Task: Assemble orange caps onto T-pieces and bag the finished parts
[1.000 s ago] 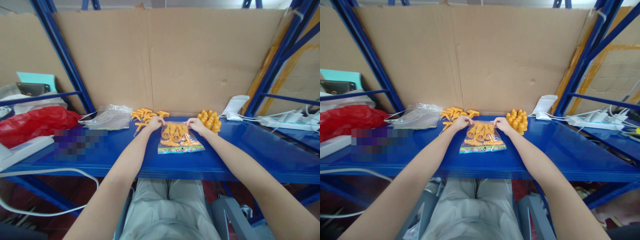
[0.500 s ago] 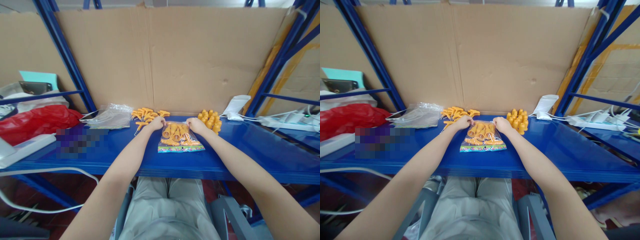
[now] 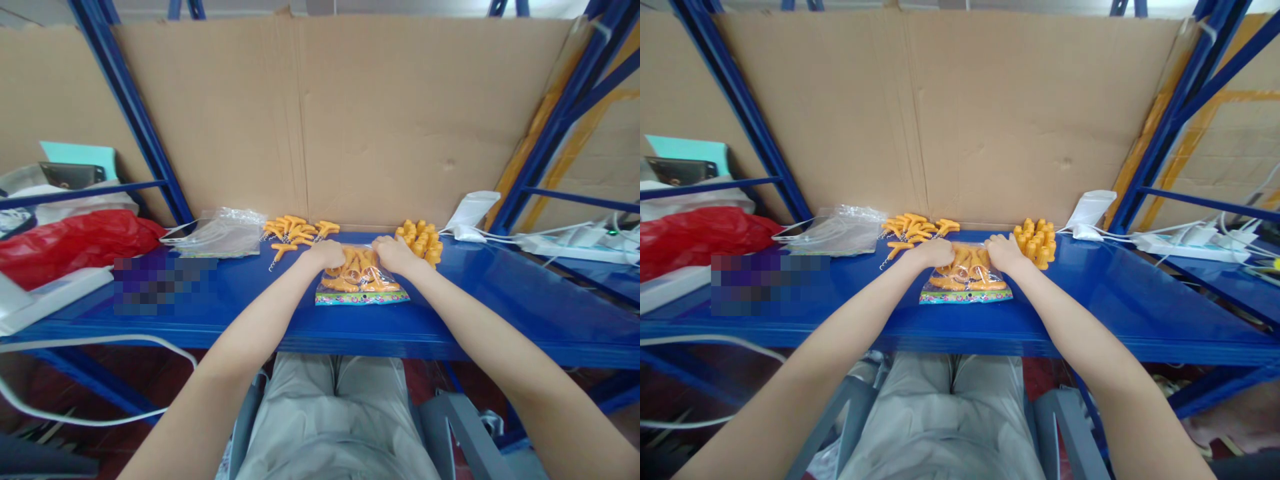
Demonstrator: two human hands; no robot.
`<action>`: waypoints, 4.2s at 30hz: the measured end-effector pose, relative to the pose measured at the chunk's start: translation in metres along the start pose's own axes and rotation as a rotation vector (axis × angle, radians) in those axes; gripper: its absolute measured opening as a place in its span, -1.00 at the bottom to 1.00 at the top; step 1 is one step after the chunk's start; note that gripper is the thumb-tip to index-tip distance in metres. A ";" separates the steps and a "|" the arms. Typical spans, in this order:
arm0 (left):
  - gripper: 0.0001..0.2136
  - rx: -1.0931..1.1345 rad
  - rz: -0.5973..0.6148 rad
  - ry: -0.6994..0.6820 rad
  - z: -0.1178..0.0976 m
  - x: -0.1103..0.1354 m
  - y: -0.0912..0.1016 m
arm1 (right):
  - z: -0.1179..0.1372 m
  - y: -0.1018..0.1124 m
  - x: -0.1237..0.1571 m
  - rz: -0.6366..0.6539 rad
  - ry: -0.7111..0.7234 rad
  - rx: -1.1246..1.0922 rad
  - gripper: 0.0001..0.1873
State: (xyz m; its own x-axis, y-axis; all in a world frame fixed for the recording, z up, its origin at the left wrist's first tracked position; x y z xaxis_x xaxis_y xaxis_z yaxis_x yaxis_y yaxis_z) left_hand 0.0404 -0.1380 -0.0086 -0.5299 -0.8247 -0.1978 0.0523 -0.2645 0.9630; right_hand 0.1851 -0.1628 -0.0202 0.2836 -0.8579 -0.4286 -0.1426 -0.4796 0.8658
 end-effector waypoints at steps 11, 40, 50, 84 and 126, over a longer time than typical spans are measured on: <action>-0.53 0.149 -0.217 0.095 0.004 -0.006 -0.009 | -0.002 -0.009 -0.002 -0.121 0.064 -0.050 -0.53; -0.68 0.065 -0.341 -0.009 -0.023 -0.006 -0.011 | 0.004 -0.003 -0.010 -0.068 0.046 -0.399 -0.60; -0.62 0.126 -0.443 0.133 -0.010 -0.023 -0.018 | -0.011 -0.041 -0.026 -0.093 0.018 -0.569 -0.54; -0.57 0.226 -0.319 0.259 0.019 -0.025 -0.031 | -0.037 -0.008 -0.026 0.097 -0.346 -0.659 -0.41; -0.58 0.604 -1.038 0.378 0.059 -0.010 -0.005 | -0.005 0.014 -0.028 0.135 -0.776 -1.387 -0.73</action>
State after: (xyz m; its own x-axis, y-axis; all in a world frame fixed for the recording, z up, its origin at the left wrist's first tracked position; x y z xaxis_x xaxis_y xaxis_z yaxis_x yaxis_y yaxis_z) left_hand -0.0050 -0.0989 -0.0004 0.1914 -0.4830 -0.8545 -0.6904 -0.6851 0.2326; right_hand 0.1801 -0.1441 0.0054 -0.2509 -0.9678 0.0211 0.9321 -0.2357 0.2749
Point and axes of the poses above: each hand's wrist, its own x-axis away from the middle knuckle, its own y-axis out of the back of the hand, z = x × y, the point moved 4 cm from there along -x, towards the middle knuckle, and after that the axes turned 15 degrees about -z, right-handed, at the moved point
